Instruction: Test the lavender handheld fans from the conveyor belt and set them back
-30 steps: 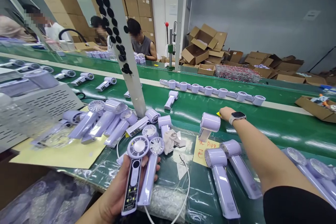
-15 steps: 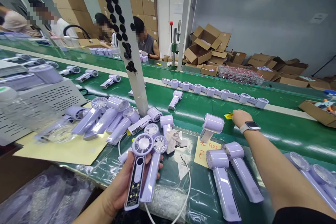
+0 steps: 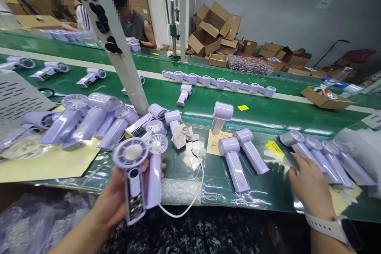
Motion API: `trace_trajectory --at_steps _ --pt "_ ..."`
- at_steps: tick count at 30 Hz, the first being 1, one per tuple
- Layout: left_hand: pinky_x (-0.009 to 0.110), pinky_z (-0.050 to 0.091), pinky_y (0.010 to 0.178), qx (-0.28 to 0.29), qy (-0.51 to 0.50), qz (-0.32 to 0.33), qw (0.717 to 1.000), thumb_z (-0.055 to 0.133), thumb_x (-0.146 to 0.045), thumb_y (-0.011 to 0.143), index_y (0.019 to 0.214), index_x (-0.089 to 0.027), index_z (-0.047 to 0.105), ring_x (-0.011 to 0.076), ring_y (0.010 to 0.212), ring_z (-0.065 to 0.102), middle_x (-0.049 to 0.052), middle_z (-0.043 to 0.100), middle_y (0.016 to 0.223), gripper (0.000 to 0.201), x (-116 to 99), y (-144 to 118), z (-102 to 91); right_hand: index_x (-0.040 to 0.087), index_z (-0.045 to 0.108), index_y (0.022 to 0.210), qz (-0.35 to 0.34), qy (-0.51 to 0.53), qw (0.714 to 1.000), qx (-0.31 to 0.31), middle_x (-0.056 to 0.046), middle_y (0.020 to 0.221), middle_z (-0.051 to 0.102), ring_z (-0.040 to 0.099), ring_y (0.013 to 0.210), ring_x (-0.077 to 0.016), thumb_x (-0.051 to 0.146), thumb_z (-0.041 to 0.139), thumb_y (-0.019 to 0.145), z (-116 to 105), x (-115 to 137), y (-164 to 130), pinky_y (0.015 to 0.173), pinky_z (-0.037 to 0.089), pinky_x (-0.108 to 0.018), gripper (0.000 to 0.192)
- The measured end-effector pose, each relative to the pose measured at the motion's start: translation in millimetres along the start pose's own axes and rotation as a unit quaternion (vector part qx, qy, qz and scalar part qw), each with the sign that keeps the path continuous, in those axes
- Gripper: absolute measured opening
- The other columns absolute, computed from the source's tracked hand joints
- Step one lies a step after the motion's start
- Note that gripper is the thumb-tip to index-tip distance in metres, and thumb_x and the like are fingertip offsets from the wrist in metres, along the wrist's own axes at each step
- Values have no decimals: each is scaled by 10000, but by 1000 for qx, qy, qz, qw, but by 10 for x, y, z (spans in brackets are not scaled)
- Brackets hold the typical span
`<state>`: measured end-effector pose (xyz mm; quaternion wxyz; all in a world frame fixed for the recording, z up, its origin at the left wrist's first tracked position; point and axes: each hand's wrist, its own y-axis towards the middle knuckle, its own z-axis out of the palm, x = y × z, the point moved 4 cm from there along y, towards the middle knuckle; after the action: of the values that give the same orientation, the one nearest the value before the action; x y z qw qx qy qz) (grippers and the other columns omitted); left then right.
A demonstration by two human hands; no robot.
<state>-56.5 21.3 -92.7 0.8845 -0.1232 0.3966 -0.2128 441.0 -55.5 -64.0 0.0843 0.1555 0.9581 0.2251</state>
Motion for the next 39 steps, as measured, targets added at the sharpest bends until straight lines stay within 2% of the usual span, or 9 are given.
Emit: trace_trajectory --at_steps 4,7,11,14,18,24,29,35,39 --pt "526 582 1028 86 118 104 984 911 -690 534 796 -183 756 426 1161 705 125 775 936 590 -425 -216 -118 157 664 1185 9 133 989 -70 -194 1154 722 672 1111 -357 266 461 895 -373 310 35 1014 518 -507 371" --pt "478 645 928 100 149 254 951 829 -802 553 790 -201 750 381 1029 761 70 739 798 651 -654 -388 15 178 692 1090 -40 253 966 -36 -171 1070 746 701 1015 -336 319 443 923 -519 1055 131 944 543 -497 331" --pt "423 659 912 52 108 316 941 808 -789 604 846 -207 754 333 1020 771 29 744 799 632 -527 -505 235 202 707 978 -135 310 936 99 -125 961 756 732 882 -273 274 521 956 -423 2274 128 808 563 -380 200" --pt "391 656 906 36 67 304 950 799 -769 633 844 -207 762 306 1030 771 43 773 870 601 -343 -513 296 155 656 899 -146 311 924 167 -196 985 716 723 823 -294 165 551 927 -307 2782 110 699 535 -371 109" --pt "381 651 896 11 -1 287 958 799 -807 583 809 -206 741 313 1107 749 51 794 965 645 -264 -471 348 189 588 870 -201 369 869 262 -114 834 718 718 766 -247 165 526 954 -407 2884 -62 684 537 -331 107" --pt "465 625 958 59 -83 292 951 776 -857 558 696 -204 647 367 1250 677 79 781 1106 680 -234 -226 738 206 718 859 -172 618 644 417 -5 577 676 666 534 -179 381 607 901 -876 2772 -387 535 513 -261 212" --pt "454 620 958 136 -102 246 954 730 -848 650 703 -189 639 358 1269 666 83 763 1160 668 -97 -146 1013 208 655 641 -139 676 652 315 -3 552 631 596 521 -139 351 637 931 -1047 2841 -458 526 444 -243 324" --pt "424 623 898 69 -82 299 948 751 -867 580 679 -195 617 317 1127 727 84 776 1081 692 -48 -217 923 218 595 751 14 765 528 367 94 433 409 422 354 -106 592 626 963 -976 2975 -741 421 464 -253 431" --pt "428 624 865 54 -46 310 948 750 -895 523 659 -192 615 333 1086 732 103 781 1022 728 -55 -271 846 220 601 703 -99 704 590 382 28 499 520 539 466 -146 595 539 1010 -980 2927 -661 506 473 -276 489"
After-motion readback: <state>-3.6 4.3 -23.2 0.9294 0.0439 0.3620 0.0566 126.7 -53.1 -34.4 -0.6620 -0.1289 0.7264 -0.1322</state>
